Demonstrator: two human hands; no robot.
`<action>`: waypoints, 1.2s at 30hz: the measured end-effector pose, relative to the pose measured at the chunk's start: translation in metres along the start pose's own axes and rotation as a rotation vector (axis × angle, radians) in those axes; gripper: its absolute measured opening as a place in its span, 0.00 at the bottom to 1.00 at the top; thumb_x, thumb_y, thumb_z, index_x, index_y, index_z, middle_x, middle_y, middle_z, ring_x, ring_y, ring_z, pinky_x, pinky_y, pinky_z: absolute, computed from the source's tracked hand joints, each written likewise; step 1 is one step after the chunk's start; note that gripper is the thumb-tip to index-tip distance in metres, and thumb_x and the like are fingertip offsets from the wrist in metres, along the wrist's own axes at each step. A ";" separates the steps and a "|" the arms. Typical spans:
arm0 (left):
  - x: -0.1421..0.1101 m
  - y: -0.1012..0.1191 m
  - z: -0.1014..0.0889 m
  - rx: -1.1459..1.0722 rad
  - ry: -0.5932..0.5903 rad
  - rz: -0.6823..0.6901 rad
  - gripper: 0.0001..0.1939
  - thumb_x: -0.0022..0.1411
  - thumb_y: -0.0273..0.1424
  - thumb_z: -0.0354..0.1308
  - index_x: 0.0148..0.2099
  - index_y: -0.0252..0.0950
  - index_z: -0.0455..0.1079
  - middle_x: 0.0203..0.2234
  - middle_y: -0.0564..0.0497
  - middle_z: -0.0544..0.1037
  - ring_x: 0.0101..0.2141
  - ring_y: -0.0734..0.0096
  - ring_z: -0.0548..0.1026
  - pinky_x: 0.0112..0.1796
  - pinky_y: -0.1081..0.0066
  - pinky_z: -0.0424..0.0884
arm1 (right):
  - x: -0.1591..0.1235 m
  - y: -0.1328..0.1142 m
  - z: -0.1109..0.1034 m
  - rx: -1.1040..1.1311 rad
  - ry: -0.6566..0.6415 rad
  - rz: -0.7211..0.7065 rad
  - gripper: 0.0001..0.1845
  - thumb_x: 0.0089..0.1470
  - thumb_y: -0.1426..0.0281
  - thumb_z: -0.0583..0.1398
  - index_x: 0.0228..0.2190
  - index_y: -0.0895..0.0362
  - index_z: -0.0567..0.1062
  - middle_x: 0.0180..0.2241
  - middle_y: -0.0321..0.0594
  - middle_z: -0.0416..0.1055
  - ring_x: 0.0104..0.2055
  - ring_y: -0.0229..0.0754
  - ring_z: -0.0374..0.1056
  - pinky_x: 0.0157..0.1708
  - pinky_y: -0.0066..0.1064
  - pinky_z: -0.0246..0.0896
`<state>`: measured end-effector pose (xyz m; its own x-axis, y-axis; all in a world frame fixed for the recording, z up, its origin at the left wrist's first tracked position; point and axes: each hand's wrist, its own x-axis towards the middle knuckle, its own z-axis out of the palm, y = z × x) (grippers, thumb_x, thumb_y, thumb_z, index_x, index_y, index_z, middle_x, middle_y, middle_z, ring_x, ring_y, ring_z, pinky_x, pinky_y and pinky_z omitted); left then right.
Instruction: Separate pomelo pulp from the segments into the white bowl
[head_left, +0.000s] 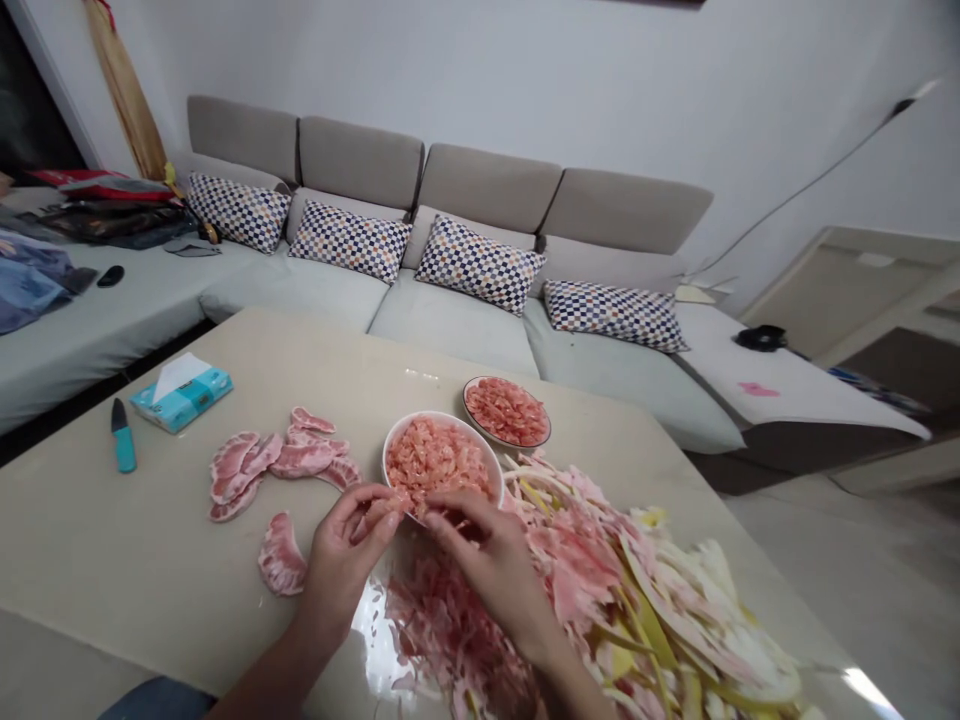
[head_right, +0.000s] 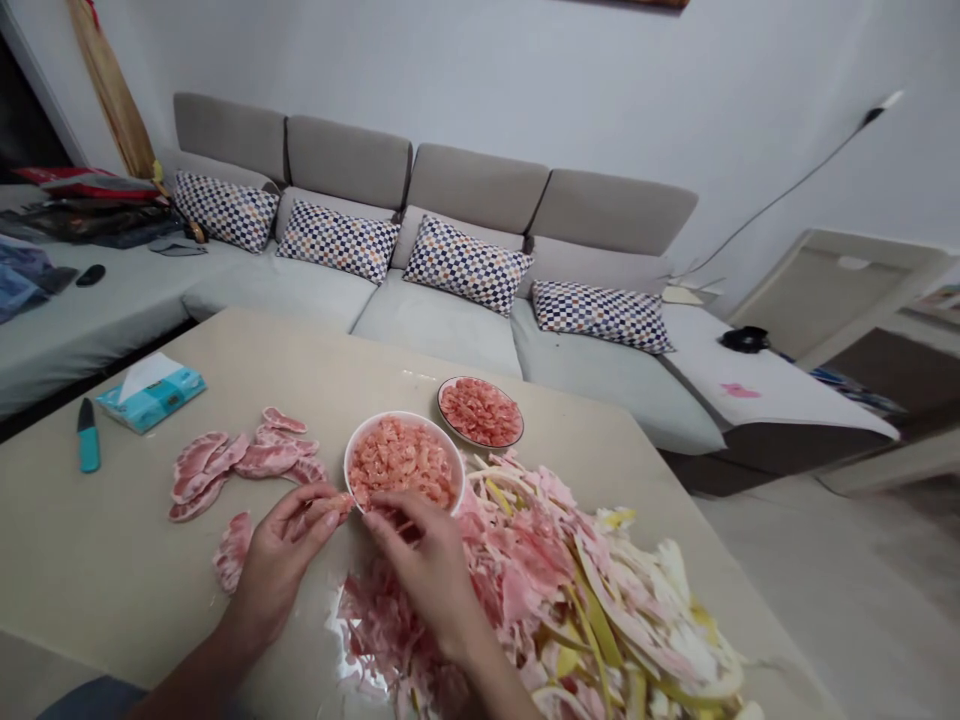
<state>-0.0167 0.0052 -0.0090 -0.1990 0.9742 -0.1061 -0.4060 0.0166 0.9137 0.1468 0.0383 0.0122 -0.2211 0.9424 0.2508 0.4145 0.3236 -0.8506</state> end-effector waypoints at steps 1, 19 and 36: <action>-0.001 0.000 0.000 0.028 -0.004 0.016 0.12 0.51 0.33 0.68 0.39 0.38 0.74 0.37 0.49 0.80 0.43 0.65 0.77 0.46 0.70 0.70 | -0.005 -0.004 0.007 0.085 -0.009 0.053 0.09 0.54 0.64 0.64 0.37 0.52 0.80 0.37 0.41 0.78 0.37 0.46 0.72 0.36 0.35 0.65; 0.005 -0.005 -0.003 -0.083 -0.076 -0.080 0.21 0.50 0.32 0.69 0.47 0.36 0.70 0.37 0.48 0.80 0.39 0.68 0.77 0.41 0.71 0.72 | 0.003 0.020 -0.012 -0.157 0.178 -0.112 0.09 0.55 0.70 0.59 0.38 0.53 0.78 0.44 0.45 0.74 0.46 0.50 0.68 0.47 0.43 0.62; 0.003 -0.010 -0.001 0.088 -0.170 0.003 0.09 0.50 0.26 0.66 0.36 0.37 0.75 0.33 0.51 0.81 0.36 0.68 0.78 0.40 0.73 0.73 | -0.005 -0.002 -0.002 -0.004 -0.102 -0.080 0.05 0.55 0.69 0.63 0.36 0.53 0.79 0.36 0.40 0.78 0.35 0.42 0.73 0.33 0.30 0.66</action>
<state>-0.0144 0.0080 -0.0184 -0.0435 0.9981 -0.0428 -0.3247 0.0264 0.9455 0.1490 0.0328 0.0140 -0.3419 0.9002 0.2698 0.3952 0.3982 -0.8278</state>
